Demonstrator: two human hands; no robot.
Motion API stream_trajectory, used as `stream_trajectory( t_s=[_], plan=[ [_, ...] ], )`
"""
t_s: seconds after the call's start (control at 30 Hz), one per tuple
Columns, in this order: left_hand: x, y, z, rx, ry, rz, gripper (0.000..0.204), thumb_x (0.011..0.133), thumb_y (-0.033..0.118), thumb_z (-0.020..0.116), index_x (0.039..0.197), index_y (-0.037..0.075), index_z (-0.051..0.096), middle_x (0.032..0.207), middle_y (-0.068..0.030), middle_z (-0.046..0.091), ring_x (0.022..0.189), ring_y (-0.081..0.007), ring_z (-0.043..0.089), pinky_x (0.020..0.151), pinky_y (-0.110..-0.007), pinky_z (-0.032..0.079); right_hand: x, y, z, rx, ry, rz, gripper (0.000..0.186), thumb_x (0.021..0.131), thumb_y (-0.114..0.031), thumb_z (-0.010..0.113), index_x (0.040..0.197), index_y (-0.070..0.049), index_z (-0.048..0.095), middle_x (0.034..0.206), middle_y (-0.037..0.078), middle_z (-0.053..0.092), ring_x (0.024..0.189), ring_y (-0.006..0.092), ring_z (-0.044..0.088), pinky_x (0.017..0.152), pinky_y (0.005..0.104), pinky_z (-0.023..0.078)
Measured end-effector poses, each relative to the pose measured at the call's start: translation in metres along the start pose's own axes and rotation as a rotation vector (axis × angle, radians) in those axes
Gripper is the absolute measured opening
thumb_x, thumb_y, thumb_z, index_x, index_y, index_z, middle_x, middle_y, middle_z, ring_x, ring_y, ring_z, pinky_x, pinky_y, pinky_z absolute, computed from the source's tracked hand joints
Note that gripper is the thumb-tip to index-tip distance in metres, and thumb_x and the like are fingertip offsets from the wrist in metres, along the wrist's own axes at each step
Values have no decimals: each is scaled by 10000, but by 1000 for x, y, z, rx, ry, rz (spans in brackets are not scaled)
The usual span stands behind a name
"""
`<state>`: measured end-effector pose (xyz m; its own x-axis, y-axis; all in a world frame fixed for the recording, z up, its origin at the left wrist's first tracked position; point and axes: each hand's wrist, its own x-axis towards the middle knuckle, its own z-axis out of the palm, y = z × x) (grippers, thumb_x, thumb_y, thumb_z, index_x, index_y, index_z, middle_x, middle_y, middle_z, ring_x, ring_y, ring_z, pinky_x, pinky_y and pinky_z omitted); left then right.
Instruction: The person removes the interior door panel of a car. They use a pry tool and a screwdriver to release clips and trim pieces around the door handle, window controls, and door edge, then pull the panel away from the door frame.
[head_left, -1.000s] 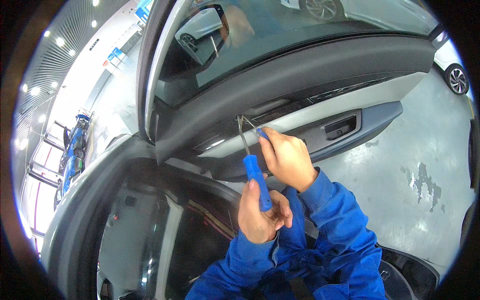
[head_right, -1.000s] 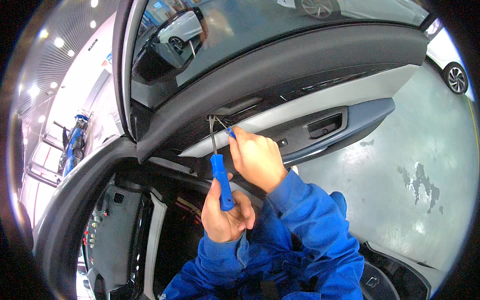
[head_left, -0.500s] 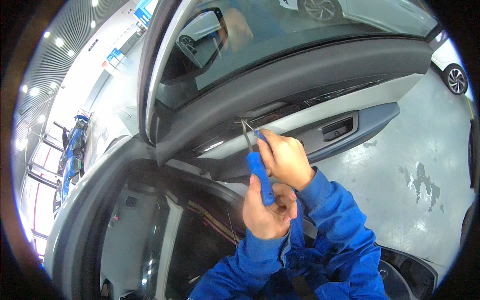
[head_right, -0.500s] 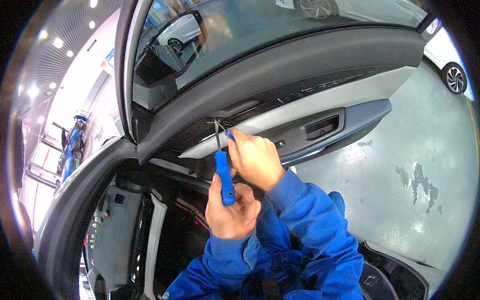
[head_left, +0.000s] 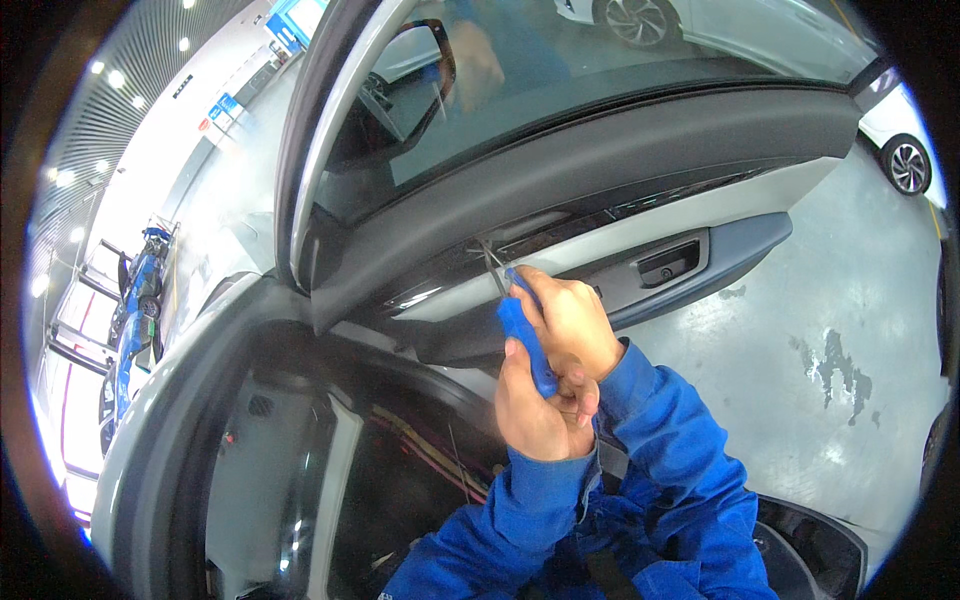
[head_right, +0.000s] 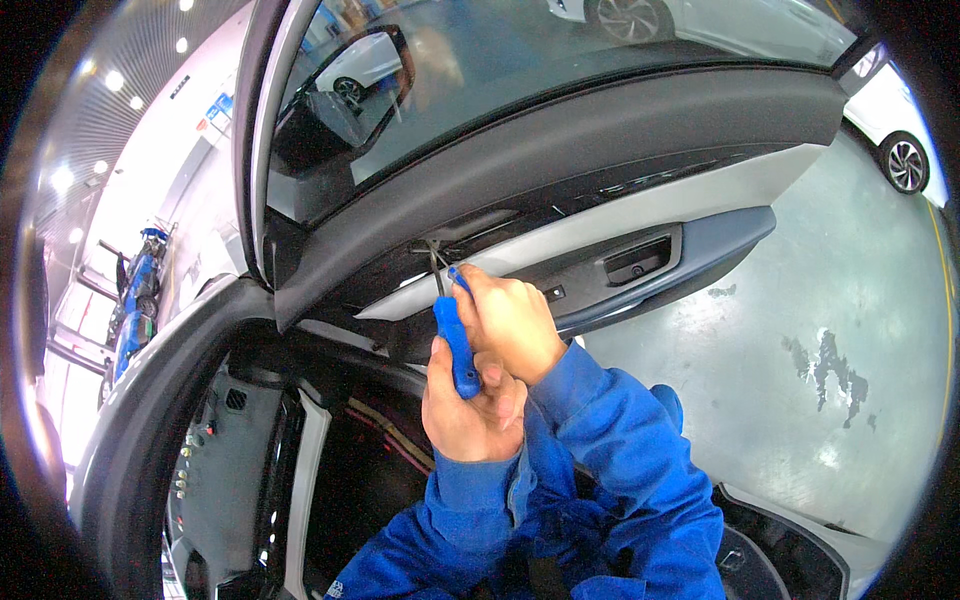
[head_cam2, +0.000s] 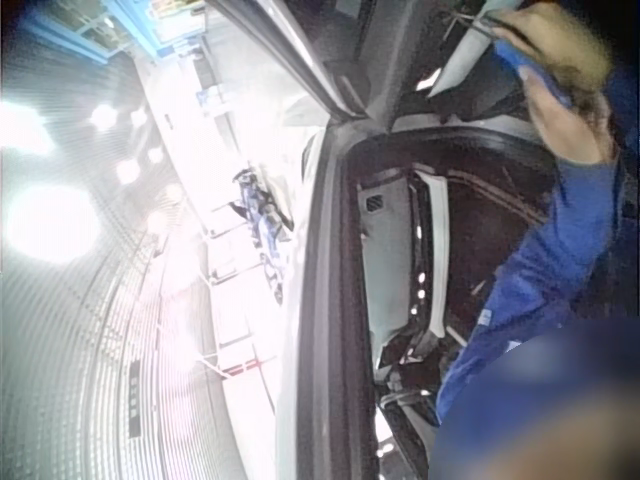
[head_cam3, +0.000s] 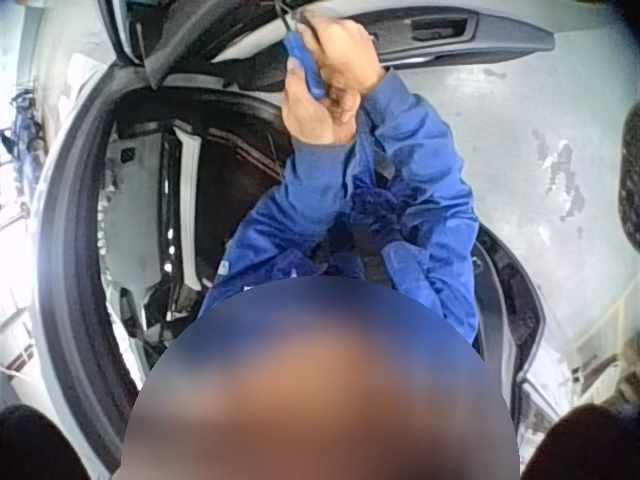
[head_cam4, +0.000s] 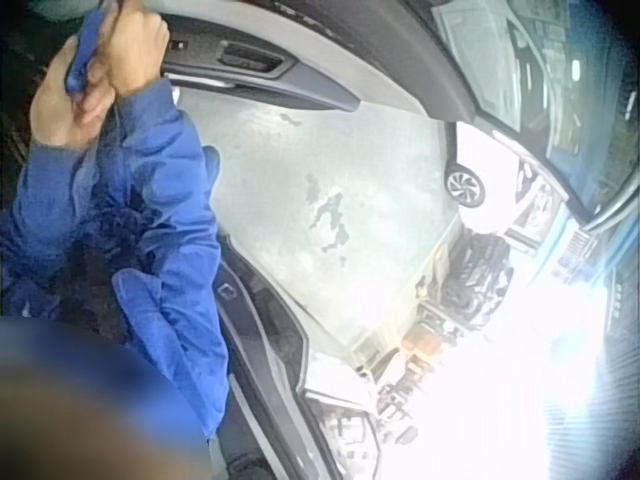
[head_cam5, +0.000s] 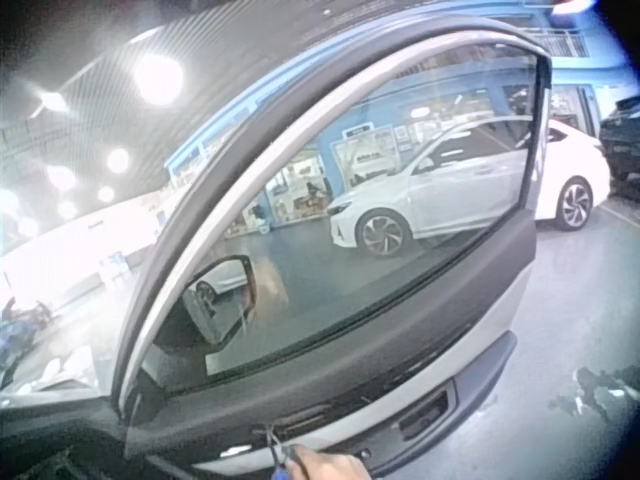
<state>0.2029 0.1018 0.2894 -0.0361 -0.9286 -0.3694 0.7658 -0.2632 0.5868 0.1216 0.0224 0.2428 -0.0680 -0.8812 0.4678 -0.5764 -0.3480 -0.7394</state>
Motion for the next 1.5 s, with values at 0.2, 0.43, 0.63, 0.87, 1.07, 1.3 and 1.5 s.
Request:
stream_trajectory(
  t_s=[0.2,0.43,0.63,0.87,1.07,1.3,1.5],
  plan=[
    [6,8,10,-59,-177,-22,361,1087,426,457,1190,100,574,594,36,440,351,-88,325,351,-257,268,-4,5,-3,100,-112,3,310,968,-218,586,1226,-46,598,835,249,706,775,439,705,678,510,558],
    [11,21,12,-8,-172,-54,344,1096,402,448,1156,97,598,584,45,426,335,-86,291,341,-252,250,-10,-2,-4,14,-21,-110,337,916,-183,616,1226,-52,599,876,205,719,789,403,719,666,474,569],
    [12,27,6,11,-170,-98,321,1077,371,529,1185,87,633,660,-2,502,420,-94,378,401,-251,311,-68,-4,-35,74,286,102,257,951,-121,674,1178,-2,660,836,207,717,723,363,730,644,438,572],
    [53,32,4,-158,-261,-217,184,1033,148,578,1162,17,580,863,-35,555,539,-87,443,426,-249,375,-119,84,-37,53,589,370,235,1046,-129,563,1227,15,606,809,109,664,691,169,639,638,318,516],
    [69,31,-8,12,-265,-274,169,1016,225,619,1159,146,578,800,-14,521,514,-114,441,410,-274,342,-176,78,-24,180,551,560,201,1029,-139,601,1135,31,608,846,162,665,777,172,652,708,320,523],
    [73,39,1,95,-257,-271,150,1010,208,617,1128,136,559,787,-11,494,514,-103,433,415,-270,339,-172,76,-39,167,562,565,262,970,-216,728,1001,20,619,778,95,646,682,119,586,621,309,492],
    [63,36,4,205,-222,-187,122,998,152,625,1108,124,582,770,-2,482,497,-81,408,389,-249,317,-119,123,-44,-285,492,151,312,907,-180,766,786,-22,526,766,154,538,672,356,563,606,431,464]
  ],
)
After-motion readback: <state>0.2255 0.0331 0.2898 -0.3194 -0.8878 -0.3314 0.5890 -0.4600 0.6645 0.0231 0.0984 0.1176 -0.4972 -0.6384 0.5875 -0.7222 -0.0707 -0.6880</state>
